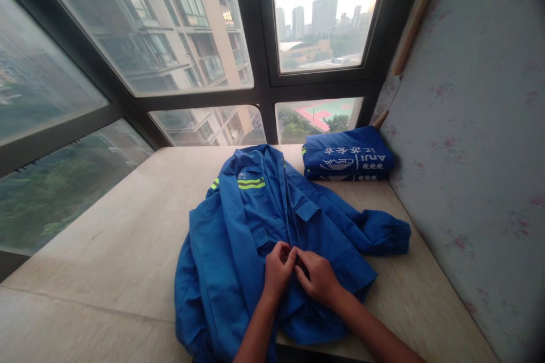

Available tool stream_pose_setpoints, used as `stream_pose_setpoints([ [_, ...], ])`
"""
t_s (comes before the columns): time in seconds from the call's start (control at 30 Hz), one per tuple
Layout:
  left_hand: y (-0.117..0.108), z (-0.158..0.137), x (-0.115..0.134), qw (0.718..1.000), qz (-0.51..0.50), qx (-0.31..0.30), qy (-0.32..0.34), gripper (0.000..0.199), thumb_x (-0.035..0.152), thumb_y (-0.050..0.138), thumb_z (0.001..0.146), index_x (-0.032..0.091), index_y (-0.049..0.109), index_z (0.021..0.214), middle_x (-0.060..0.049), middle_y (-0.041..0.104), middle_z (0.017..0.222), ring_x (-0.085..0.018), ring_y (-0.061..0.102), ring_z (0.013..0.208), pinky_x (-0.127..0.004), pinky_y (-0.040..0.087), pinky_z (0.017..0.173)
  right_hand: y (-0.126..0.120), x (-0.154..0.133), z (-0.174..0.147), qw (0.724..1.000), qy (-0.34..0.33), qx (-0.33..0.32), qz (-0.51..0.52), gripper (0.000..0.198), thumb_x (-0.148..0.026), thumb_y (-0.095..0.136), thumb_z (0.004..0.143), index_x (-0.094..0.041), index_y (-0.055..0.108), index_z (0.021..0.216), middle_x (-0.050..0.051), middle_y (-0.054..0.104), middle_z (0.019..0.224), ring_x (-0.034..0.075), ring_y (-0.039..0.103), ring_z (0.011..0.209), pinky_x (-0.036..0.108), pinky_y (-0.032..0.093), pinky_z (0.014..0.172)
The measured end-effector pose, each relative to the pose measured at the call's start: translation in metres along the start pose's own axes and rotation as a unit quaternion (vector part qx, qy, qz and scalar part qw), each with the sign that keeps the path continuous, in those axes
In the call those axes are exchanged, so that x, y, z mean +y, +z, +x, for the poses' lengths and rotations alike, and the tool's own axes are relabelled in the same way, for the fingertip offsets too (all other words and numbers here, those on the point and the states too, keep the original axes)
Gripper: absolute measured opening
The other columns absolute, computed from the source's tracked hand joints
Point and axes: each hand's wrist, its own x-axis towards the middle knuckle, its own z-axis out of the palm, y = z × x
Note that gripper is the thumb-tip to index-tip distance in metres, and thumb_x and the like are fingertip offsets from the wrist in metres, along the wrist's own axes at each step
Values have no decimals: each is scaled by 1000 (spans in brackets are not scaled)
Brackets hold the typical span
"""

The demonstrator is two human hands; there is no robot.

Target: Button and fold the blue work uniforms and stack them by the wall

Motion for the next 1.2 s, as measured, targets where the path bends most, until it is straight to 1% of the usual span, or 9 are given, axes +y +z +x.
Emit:
stream_pose_setpoints([
  [0.2, 4, 5, -8, 1000, -5, 25, -9, 17, 34, 54, 84, 19, 54, 78, -1, 62, 70, -17, 62, 68, -26, 47, 63, 1, 3, 7, 984, 107, 46, 138, 34, -29, 43, 93, -16, 69, 111, 5, 73, 76, 19, 68, 69, 30, 52, 71],
  [0.4, 4, 5, -9, 999, -13, 34, -9, 13, 31, 56, 81, 19, 55, 81, -1, 64, 72, -18, 64, 69, -26, 49, 64, 1, 2, 22, 981, 154, 40, 107, 21, -30, 52, 91, -18, 68, 95, 1, 68, 62, 17, 65, 59, 25, 45, 61],
  [0.57, 3, 5, -12, 999, -12, 34, -2, 14, 32, 55, 82, 19, 56, 80, 0, 64, 72, -17, 64, 70, -25, 48, 65, -7, -4, 30, 988, 107, 0, -110, 12, -27, 57, 89, -23, 68, 87, 0, 69, 65, 16, 64, 60, 24, 33, 54],
  [0.67, 3, 5, -14, 999, -6, 31, 3, 18, 35, 57, 83, 19, 56, 78, 0, 62, 70, -16, 61, 69, -24, 47, 64, -7, -8, 26, 974, 35, -5, -224, 21, -22, 50, 94, -20, 67, 81, 3, 71, 70, 16, 65, 63, 25, 30, 55],
  [0.73, 3, 6, -15, 999, 2, 37, 5, 20, 36, 58, 82, 19, 55, 73, 2, 58, 66, -14, 57, 64, -23, 44, 61, -4, -6, 22, 967, -2, 10, -254, 26, -21, 46, 95, -20, 66, 78, 4, 70, 68, 15, 65, 62, 26, 29, 56],
  [0.83, 4, 7, -17, 999, 9, 45, 6, 20, 35, 58, 81, 19, 53, 71, 3, 54, 64, -13, 54, 62, -22, 43, 59, 3, 2, 16, 966, -29, 61, -248, 27, -22, 45, 97, -20, 68, 82, 3, 69, 66, 15, 64, 60, 26, 31, 57],
  [0.97, 7, 5, -15, 998, 22, 50, 6, 20, 37, 57, 83, 19, 55, 73, 1, 59, 66, -14, 57, 63, -23, 43, 61, 11, 15, 14, 972, -26, 111, -207, 26, -24, 46, 95, -21, 71, 86, 2, 70, 66, 14, 64, 60, 25, 33, 59],
  [1.1, 11, -1, -12, 992, 84, 91, 2, 19, 37, 54, 86, 20, 60, 79, -2, 67, 73, -17, 63, 67, -26, 45, 64, 14, 20, 16, 983, 9, 105, -150, 22, -25, 50, 92, -23, 72, 88, 1, 71, 70, 14, 65, 61, 24, 34, 58],
  [1.2, 12, -2, -11, 991, 80, 105, -7, 19, 37, 55, 85, 20, 61, 79, -2, 69, 74, -17, 65, 68, -26, 46, 65, 14, 17, 18, 987, 36, 89, -130, 19, -27, 53, 91, -23, 71, 88, 0, 68, 65, 14, 63, 58, 24, 33, 56],
])
